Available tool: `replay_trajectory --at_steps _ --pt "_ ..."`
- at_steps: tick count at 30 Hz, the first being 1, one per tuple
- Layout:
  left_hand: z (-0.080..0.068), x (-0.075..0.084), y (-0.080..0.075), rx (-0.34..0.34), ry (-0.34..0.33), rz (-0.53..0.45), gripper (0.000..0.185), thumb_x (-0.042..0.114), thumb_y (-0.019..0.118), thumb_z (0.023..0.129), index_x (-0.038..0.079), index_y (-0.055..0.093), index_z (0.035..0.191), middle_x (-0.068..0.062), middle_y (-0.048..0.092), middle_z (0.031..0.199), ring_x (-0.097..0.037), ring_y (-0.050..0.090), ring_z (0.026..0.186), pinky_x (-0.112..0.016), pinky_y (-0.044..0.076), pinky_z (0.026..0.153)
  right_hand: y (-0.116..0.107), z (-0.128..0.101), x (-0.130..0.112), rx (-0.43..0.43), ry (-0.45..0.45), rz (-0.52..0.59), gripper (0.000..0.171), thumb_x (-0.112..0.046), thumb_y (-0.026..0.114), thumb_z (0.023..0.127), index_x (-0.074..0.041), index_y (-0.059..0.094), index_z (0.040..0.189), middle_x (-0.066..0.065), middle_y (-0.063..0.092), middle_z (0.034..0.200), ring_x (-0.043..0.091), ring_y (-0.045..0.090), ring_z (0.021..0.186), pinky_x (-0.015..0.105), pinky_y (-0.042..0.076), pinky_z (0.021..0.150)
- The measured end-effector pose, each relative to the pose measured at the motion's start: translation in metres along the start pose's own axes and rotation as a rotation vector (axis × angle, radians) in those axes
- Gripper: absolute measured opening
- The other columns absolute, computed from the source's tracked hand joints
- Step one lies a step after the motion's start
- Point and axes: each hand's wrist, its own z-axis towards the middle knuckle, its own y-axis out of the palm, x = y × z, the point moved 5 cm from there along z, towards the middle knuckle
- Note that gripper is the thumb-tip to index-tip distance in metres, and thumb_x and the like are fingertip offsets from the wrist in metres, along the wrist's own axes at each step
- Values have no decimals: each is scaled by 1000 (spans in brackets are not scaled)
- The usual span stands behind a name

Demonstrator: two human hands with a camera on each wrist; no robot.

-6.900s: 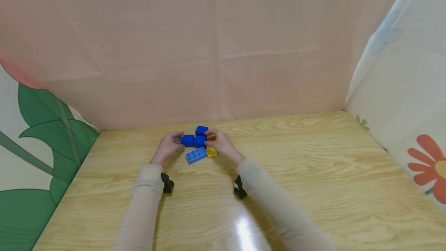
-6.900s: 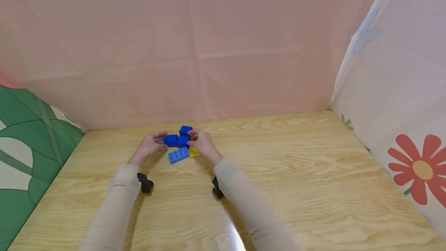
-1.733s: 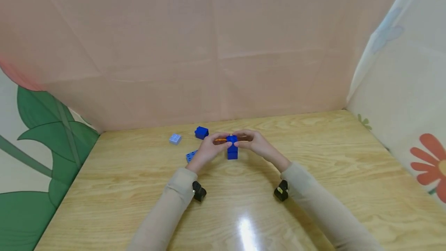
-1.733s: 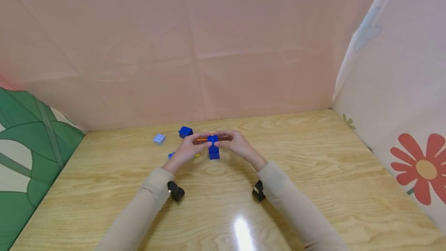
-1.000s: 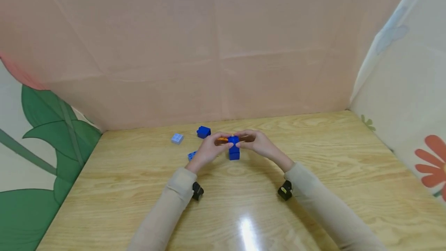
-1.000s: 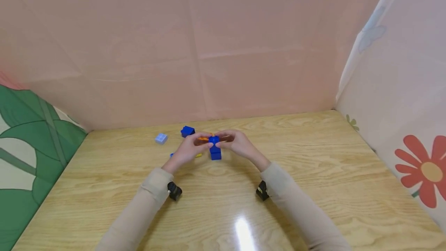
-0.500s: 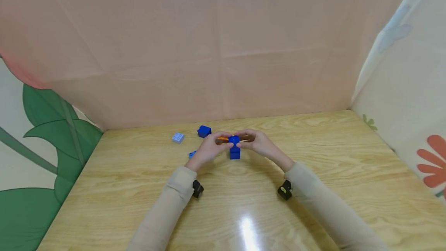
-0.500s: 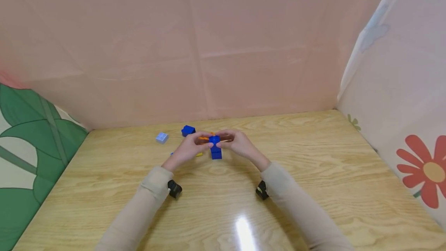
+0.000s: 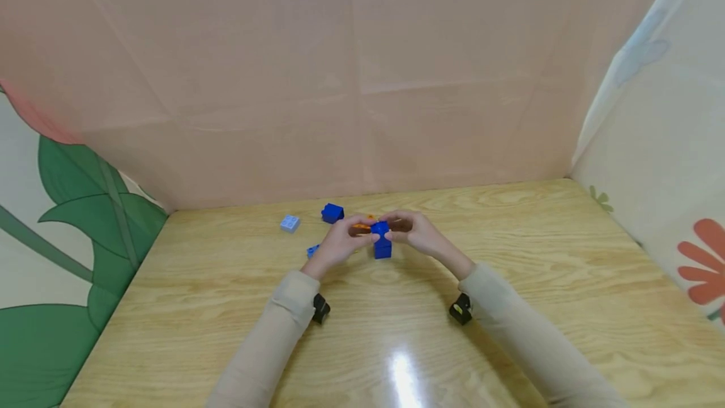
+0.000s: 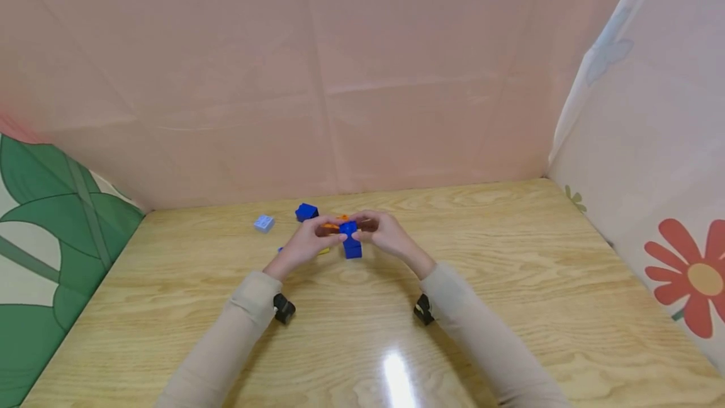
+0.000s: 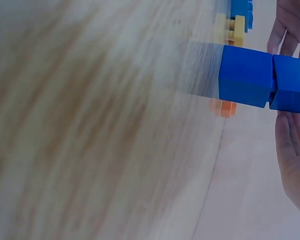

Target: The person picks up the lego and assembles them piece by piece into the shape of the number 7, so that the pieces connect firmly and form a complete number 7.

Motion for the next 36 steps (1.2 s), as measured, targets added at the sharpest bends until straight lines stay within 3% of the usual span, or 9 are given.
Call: replay_trajectory --at_steps 5,13,18,30,36 --pt "2 2 1 13 7 -22 35 21 67 90 8 61 122 -11 56 133 -30 58 121 -38 54 94 0 0 3 4 13 47 38 -7 60 92 4 54 128 25 54 133 43 51 124 49 50 98" --pt "1 -3 4 13 -38 -33 35 25 68 89 12 62 121 -10 56 134 -32 57 122 -40 54 94 3 -2 4 -25 2 72 37 -5 56 94 6 50 128 28 50 134 47 47 127 51 48 101" --pt "0 1 3 1 -33 -28 35 24 67 90 12 62 122 -11 55 135 -32 57 123 -41 53 96 3 -2 1 -26 9 41 36 -5 56 93 7 50 127 28 50 134 47 49 125 50 49 99" --pt "4 -7 5 -40 -60 -68 39 27 67 90 14 60 125 -7 45 145 -29 53 128 -41 50 100 0 2 2 -44 36 21 36 -5 58 92 7 52 126 28 52 133 46 51 123 48 51 97" --pt "3 -6 4 -50 -69 -63 43 29 68 89 16 56 128 -6 52 138 -28 52 129 -42 49 102 -2 1 0 -63 90 32 36 -6 59 92 6 53 125 27 49 135 45 50 125 45 52 97"
